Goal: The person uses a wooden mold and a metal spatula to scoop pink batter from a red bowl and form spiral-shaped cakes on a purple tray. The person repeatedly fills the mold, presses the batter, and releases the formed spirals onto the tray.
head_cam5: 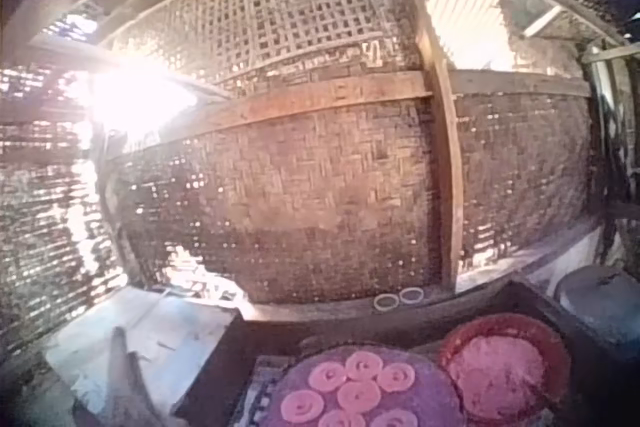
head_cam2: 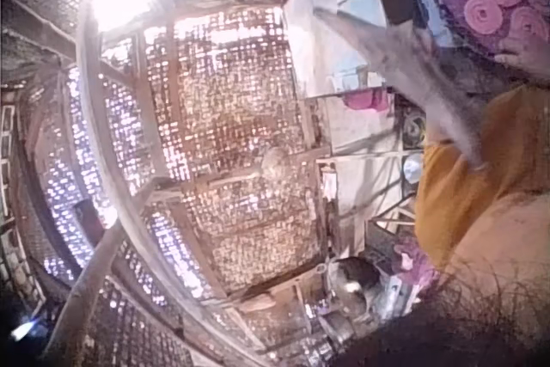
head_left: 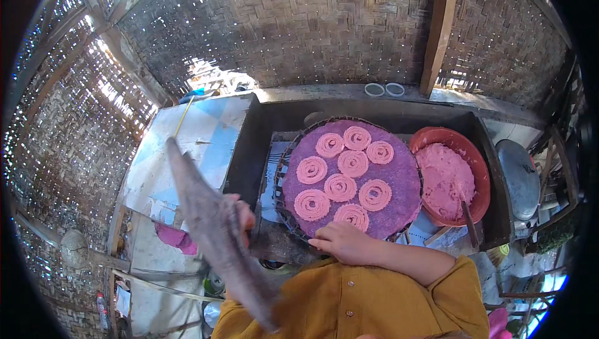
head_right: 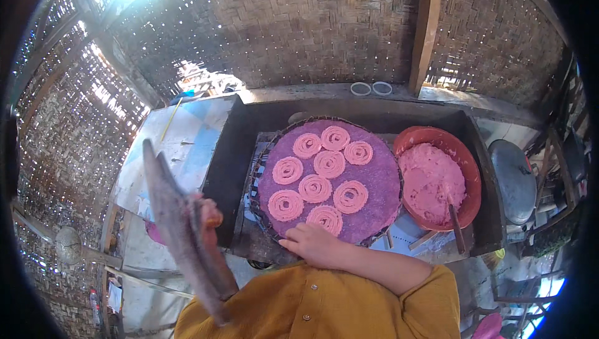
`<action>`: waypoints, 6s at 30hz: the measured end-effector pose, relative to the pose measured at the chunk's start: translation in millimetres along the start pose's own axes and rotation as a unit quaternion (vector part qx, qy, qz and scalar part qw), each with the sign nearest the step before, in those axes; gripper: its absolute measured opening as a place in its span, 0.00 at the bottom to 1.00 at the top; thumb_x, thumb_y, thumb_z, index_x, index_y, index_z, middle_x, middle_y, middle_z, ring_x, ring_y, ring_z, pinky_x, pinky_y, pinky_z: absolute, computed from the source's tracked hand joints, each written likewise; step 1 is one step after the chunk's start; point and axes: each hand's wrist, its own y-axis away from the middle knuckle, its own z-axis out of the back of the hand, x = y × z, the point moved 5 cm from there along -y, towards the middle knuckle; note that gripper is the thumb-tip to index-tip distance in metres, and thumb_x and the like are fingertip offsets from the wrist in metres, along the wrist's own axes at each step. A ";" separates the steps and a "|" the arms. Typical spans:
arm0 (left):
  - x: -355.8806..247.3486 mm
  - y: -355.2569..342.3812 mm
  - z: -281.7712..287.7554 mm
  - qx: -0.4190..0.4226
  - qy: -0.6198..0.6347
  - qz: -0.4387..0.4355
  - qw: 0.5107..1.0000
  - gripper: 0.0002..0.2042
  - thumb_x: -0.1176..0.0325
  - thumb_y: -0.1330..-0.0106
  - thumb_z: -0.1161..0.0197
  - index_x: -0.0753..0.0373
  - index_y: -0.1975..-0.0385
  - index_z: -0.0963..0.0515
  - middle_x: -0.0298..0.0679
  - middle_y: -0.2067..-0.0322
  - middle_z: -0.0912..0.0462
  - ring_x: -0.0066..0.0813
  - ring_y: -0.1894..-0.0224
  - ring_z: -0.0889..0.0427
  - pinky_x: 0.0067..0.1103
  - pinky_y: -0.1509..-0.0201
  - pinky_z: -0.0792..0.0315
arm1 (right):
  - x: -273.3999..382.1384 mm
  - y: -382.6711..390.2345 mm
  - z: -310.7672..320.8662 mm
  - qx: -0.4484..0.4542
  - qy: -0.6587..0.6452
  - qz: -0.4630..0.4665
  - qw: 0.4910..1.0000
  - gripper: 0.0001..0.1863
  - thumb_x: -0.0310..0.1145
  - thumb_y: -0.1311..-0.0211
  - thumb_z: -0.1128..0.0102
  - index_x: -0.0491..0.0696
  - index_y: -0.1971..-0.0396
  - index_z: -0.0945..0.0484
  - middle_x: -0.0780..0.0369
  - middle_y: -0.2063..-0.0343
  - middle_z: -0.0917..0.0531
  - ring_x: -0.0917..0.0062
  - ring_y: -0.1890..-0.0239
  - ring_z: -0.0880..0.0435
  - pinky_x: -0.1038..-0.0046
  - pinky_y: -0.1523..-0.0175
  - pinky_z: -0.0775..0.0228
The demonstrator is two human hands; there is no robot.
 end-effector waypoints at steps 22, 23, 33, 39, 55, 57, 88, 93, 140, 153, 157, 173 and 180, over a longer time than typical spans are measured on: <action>-34.9 -7.0 3.9 0.123 -0.063 -0.111 0.984 0.21 0.55 0.40 0.48 0.72 0.63 0.31 0.34 0.90 0.34 0.28 0.82 0.31 0.22 0.75 0.35 | -114.1 219.7 157.7 -0.471 -0.153 -0.411 0.765 0.10 0.19 0.56 0.43 0.43 0.69 0.22 0.61 0.76 0.20 0.75 0.71 0.21 0.78 0.64 0.30; -33.0 -8.9 0.6 0.131 -0.052 -0.113 0.983 0.21 0.55 0.39 0.48 0.72 0.63 0.31 0.33 0.90 0.34 0.27 0.83 0.31 0.22 0.75 0.36 | -133.4 247.6 151.7 -0.420 -0.012 -0.462 0.781 0.12 0.19 0.55 0.45 0.43 0.67 0.22 0.59 0.74 0.19 0.71 0.70 0.21 0.77 0.64 0.30; -30.4 -17.9 -26.7 0.176 -0.021 -0.130 0.976 0.24 0.52 0.39 0.50 0.73 0.65 0.29 0.30 0.94 0.35 0.24 0.89 0.34 0.22 0.74 0.35 | -134.4 206.5 90.6 -0.287 -0.185 -0.601 0.723 0.14 0.37 0.47 0.44 0.43 0.64 0.22 0.59 0.72 0.21 0.75 0.76 0.22 0.77 0.73 0.30; -34.4 -15.9 -30.1 0.173 -0.017 -0.115 0.978 0.25 0.50 0.38 0.51 0.74 0.66 0.29 0.33 0.94 0.35 0.27 0.88 0.33 0.22 0.74 0.34 | -148.6 201.0 57.3 -0.282 -0.355 -0.581 0.676 0.15 0.37 0.44 0.46 0.43 0.60 0.26 0.65 0.79 0.24 0.82 0.83 0.27 0.80 0.80 0.35; -16.4 -15.0 -56.5 0.261 -0.001 -0.065 0.963 0.26 0.51 0.40 0.49 0.75 0.60 0.31 0.33 0.93 0.35 0.24 0.92 0.37 0.22 0.78 0.35 | -37.0 150.5 -29.5 -0.096 -0.621 -0.490 0.605 0.22 0.35 0.44 0.44 0.43 0.50 0.33 0.56 0.56 0.24 0.71 0.58 0.22 0.73 0.54 0.30; -4.6 -16.5 -42.2 0.289 0.024 0.036 0.956 0.26 0.51 0.39 0.50 0.73 0.58 0.31 0.35 0.85 0.28 0.25 0.87 0.33 0.22 0.77 0.35 | -36.2 159.4 -13.6 -0.037 -0.512 -0.512 0.689 0.21 0.37 0.44 0.43 0.43 0.52 0.30 0.57 0.57 0.23 0.73 0.58 0.23 0.74 0.53 0.31; 219.8 -17.3 -203.4 0.163 0.472 0.443 0.744 0.28 0.40 0.39 0.60 0.58 0.52 0.31 0.28 0.89 0.36 0.25 0.81 0.31 0.29 0.65 0.32 | -48.7 168.4 126.3 -0.031 -0.404 -0.580 0.706 0.28 0.53 0.35 0.68 0.42 0.65 0.27 0.60 0.79 0.22 0.78 0.82 0.24 0.76 0.77 0.30; 223.9 -15.7 -189.7 0.167 0.499 0.442 0.727 0.28 0.40 0.40 0.59 0.57 0.53 0.31 0.27 0.90 0.38 0.23 0.83 0.33 0.28 0.67 0.32 | -45.6 157.9 121.8 -0.003 -0.342 -0.588 0.733 0.30 0.55 0.38 0.64 0.41 0.72 0.24 0.61 0.82 0.22 0.78 0.83 0.23 0.76 0.77 0.31; 88.9 -10.8 -227.7 0.180 0.433 0.390 0.792 0.26 0.41 0.39 0.62 0.57 0.75 0.27 0.27 0.97 0.43 0.21 0.94 0.41 0.22 0.82 0.41 | 31.2 153.0 166.0 -0.101 -0.170 -0.486 0.852 0.22 0.48 0.42 0.51 0.40 0.74 0.25 0.56 0.87 0.26 0.75 0.82 0.26 0.71 0.73 0.34; 121.2 -2.4 -263.9 0.242 0.444 0.406 0.761 0.23 0.44 0.38 0.61 0.57 0.76 0.27 0.25 0.98 0.45 0.18 0.95 0.42 0.20 0.83 0.41 | 33.9 176.0 171.2 -0.147 -0.031 -0.513 0.845 0.25 0.51 0.43 0.51 0.40 0.79 0.30 0.50 0.87 0.28 0.57 0.80 0.24 0.65 0.73 0.35; 123.7 -14.1 -263.7 0.254 0.431 0.395 0.771 0.23 0.45 0.37 0.61 0.58 0.75 0.27 0.25 0.98 0.44 0.18 0.95 0.42 0.20 0.83 0.40 | 24.8 163.7 168.0 -0.166 0.014 -0.488 0.857 0.25 0.52 0.44 0.50 0.41 0.82 0.31 0.50 0.86 0.28 0.55 0.80 0.26 0.64 0.74 0.36; 195.4 -1.1 -200.4 0.283 -0.073 0.514 0.806 0.30 0.42 0.38 0.65 0.59 0.47 0.34 0.35 0.58 0.25 0.29 0.55 0.30 0.28 0.46 0.42 | -10.3 142.3 159.6 -0.242 0.000 -0.481 0.843 0.22 0.47 0.46 0.45 0.40 0.80 0.30 0.50 0.85 0.27 0.56 0.79 0.24 0.65 0.74 0.35; 207.9 38.3 -190.2 0.434 -0.147 0.431 0.777 0.25 0.53 0.32 0.68 0.62 0.42 0.41 0.38 0.47 0.32 0.30 0.44 0.36 0.28 0.38 0.50 | -16.6 145.7 147.8 -0.233 -0.029 -0.486 0.842 0.23 0.48 0.46 0.45 0.39 0.80 0.30 0.50 0.85 0.26 0.59 0.79 0.23 0.66 0.72 0.34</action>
